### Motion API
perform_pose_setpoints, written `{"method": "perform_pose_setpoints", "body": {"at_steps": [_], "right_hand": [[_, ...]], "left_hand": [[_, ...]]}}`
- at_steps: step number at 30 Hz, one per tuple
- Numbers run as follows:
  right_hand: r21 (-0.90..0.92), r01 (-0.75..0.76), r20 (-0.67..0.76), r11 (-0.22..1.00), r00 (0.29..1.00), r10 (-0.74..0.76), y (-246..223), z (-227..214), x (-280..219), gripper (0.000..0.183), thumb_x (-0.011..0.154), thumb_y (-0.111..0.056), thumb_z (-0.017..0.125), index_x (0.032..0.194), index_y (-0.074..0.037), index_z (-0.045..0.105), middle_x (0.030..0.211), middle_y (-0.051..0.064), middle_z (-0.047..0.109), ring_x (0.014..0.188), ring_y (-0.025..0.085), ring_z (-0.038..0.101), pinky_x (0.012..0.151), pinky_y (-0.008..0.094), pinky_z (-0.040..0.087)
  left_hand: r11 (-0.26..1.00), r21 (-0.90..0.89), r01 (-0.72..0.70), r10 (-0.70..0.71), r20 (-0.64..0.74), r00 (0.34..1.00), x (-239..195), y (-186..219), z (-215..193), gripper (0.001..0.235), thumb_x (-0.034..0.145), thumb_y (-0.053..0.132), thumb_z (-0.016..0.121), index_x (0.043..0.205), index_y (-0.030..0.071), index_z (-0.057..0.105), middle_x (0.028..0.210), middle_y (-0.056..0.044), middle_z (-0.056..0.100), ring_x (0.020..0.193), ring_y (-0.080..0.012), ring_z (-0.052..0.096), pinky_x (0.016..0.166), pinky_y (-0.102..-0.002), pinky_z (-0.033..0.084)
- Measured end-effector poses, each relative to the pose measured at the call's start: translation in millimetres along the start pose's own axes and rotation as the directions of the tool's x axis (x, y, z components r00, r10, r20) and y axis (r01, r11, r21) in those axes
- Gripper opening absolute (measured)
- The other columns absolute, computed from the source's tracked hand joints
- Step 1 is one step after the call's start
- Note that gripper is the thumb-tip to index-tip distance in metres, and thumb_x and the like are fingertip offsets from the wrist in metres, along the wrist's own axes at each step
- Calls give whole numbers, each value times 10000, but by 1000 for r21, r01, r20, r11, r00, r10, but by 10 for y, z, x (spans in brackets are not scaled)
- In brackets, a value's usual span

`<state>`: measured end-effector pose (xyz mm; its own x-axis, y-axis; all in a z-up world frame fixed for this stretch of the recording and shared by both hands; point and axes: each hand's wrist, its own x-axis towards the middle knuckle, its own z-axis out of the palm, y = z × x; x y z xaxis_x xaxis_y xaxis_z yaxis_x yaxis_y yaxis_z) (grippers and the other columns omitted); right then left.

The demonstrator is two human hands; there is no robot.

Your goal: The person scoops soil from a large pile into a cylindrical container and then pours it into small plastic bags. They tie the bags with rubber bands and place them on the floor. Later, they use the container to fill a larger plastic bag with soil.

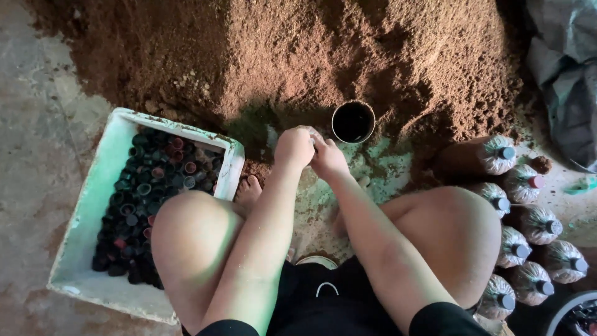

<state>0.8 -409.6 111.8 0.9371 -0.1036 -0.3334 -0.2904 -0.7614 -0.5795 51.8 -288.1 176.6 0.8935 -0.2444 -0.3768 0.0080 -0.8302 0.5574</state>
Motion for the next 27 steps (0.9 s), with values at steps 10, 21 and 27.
{"method": "perform_pose_setpoints", "body": {"at_steps": [10, 21, 27], "right_hand": [[-201, 92, 23, 975, 996, -89, -153, -2, -23, 505, 912, -254, 508, 1386, -85, 545, 1147, 175, 573, 949, 472, 704, 811, 552, 630], [-186, 33, 157, 982, 988, -4, -166, -42, 118, 782, 965, -150, 516, 1653, -140, 145, 1388, 242, 528, 1165, 459, 665, 998, 548, 561], [-219, 56, 7, 974, 998, -56, -21, 94, 150, 409, 925, -278, 551, 1328, -254, 620, 1131, 90, 634, 960, 390, 738, 825, 498, 625]], "left_hand": [[997, 60, -49, 48, 12, 999, -154, 104, -214, 290, 915, 140, 556, 1115, 116, 765, 1054, -169, 738, 1090, -384, 707, 942, -513, 604], [954, 142, -264, 251, 105, 962, -134, -6, -152, 259, 834, 102, 557, 940, 8, 774, 1008, -222, 745, 1048, -431, 705, 933, -540, 589], [982, 90, -163, 144, 192, 971, -306, 209, -548, 293, 784, 179, 541, 908, 54, 776, 998, -238, 751, 1059, -453, 693, 926, -564, 567]]}}
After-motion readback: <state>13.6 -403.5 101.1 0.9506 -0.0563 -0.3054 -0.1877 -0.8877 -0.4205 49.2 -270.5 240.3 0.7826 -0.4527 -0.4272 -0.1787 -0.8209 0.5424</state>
